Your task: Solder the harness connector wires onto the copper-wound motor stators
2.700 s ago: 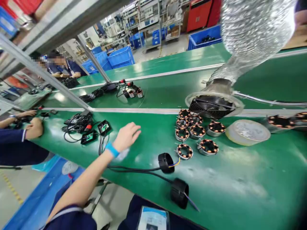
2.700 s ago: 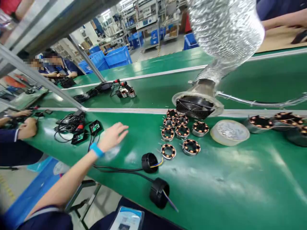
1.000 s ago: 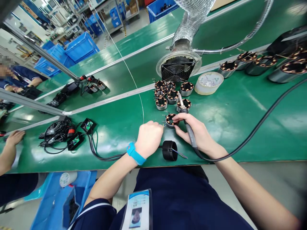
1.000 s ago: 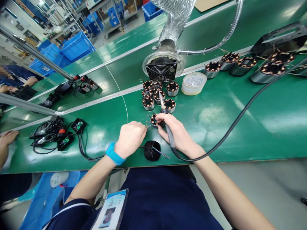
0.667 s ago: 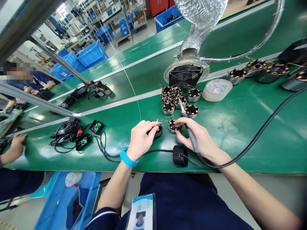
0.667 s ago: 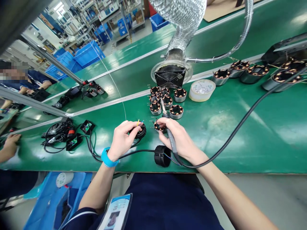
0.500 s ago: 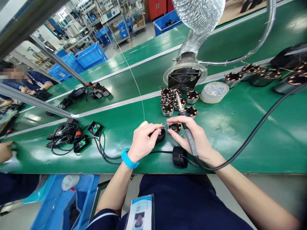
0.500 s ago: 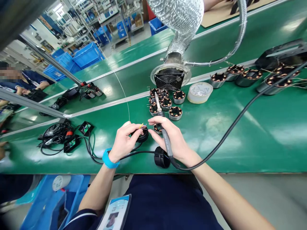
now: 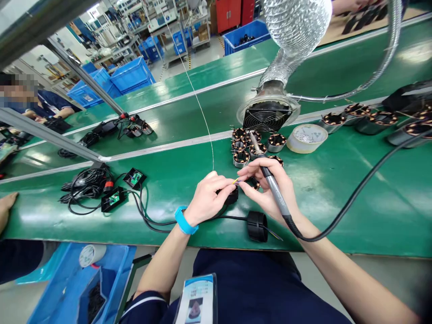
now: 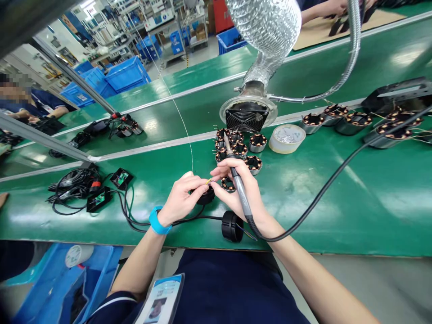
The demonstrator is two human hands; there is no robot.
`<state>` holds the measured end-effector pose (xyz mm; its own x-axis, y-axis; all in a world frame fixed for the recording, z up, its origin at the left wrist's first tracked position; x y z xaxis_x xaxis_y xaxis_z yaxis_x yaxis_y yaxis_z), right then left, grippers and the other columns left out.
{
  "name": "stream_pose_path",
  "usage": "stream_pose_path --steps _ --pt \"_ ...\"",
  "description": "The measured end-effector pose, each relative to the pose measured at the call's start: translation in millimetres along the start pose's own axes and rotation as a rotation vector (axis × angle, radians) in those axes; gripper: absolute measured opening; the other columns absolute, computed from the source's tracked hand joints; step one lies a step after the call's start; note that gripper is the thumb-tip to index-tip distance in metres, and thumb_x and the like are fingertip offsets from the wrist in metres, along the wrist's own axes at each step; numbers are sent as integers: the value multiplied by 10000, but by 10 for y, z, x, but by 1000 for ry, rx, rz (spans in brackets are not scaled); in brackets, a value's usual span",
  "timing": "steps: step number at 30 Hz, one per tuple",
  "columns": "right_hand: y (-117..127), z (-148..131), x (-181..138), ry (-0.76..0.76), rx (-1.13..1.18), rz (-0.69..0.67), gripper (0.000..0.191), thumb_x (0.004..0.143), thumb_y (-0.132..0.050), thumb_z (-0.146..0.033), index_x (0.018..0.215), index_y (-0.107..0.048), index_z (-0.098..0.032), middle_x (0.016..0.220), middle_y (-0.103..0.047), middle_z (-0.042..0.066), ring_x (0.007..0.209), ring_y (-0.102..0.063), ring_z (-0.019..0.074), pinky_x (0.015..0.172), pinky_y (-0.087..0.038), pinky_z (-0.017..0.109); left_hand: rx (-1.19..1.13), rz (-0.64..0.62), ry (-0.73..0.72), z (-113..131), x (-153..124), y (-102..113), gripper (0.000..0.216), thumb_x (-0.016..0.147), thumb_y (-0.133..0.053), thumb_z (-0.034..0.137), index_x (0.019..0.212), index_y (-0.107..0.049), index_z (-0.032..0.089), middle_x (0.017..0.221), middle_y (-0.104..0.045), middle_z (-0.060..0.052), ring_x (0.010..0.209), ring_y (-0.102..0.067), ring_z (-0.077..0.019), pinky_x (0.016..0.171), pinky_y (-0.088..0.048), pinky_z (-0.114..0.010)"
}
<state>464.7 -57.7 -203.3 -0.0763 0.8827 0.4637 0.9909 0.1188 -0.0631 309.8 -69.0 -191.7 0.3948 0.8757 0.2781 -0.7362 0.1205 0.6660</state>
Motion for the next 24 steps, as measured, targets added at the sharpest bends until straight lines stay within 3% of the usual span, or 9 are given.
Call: stream_pose_path --steps 4,9,15,18,21,24 --pt "-29 12 3 -29 -8 -32 364 875 -763 -257 1158 -534 -253 1036 -692 49 915 -718 193 857 -624 366 16 -23 35 -13 7 4 279 1029 -542 349 1015 -769 187 761 -689 -33 775 -497 -172 741 -421 -300" --pt "9 78 1 -113 40 -23 375 856 -791 -278 1137 -544 -252 954 -704 35 865 -709 177 810 -618 325 46 -85 -24 29 1 -31 245 1025 -554 320 1027 -761 189 834 -731 -36 767 -515 -161 750 -440 -289" --pt "58 122 5 -220 136 -26 440 792 -860 -292 1114 -563 -251 898 -703 20 817 -700 165 748 -619 285 340 -63 -205 151 -86 -78 381 1089 -382 301 1273 -681 153 786 -676 -50 725 -496 -165 746 -431 -317" --pt "64 83 -9 -195 118 -1 447 795 -863 -307 1112 -551 -256 906 -699 20 803 -697 165 746 -625 291 408 -39 -214 210 -110 -79 394 1093 -360 283 1278 -674 133 806 -675 -65 734 -492 -172 731 -420 -328" --pt "67 35 -45 -160 54 41 443 806 -856 -332 1116 -547 -261 923 -687 23 819 -700 178 751 -631 310 296 -22 -122 211 -88 -40 369 1082 -413 318 1164 -736 159 791 -687 -59 724 -490 -166 717 -416 -321" --pt "60 -2 -88 -145 31 63 406 826 -839 -326 1107 -553 -262 930 -682 24 827 -701 182 766 -629 321 28 3 23 134 -48 18 249 1008 -602 342 971 -799 194 746 -713 -32 708 -513 -150 726 -429 -308"
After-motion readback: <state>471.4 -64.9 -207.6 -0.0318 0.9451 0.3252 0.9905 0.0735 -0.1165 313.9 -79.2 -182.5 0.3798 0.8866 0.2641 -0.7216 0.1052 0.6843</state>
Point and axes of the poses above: each hand's wrist, its own x-axis towards the middle knuckle, its own y-axis out of the back of the hand, z = x × y, the point moved 7 cm from there along x, towards the middle knuckle
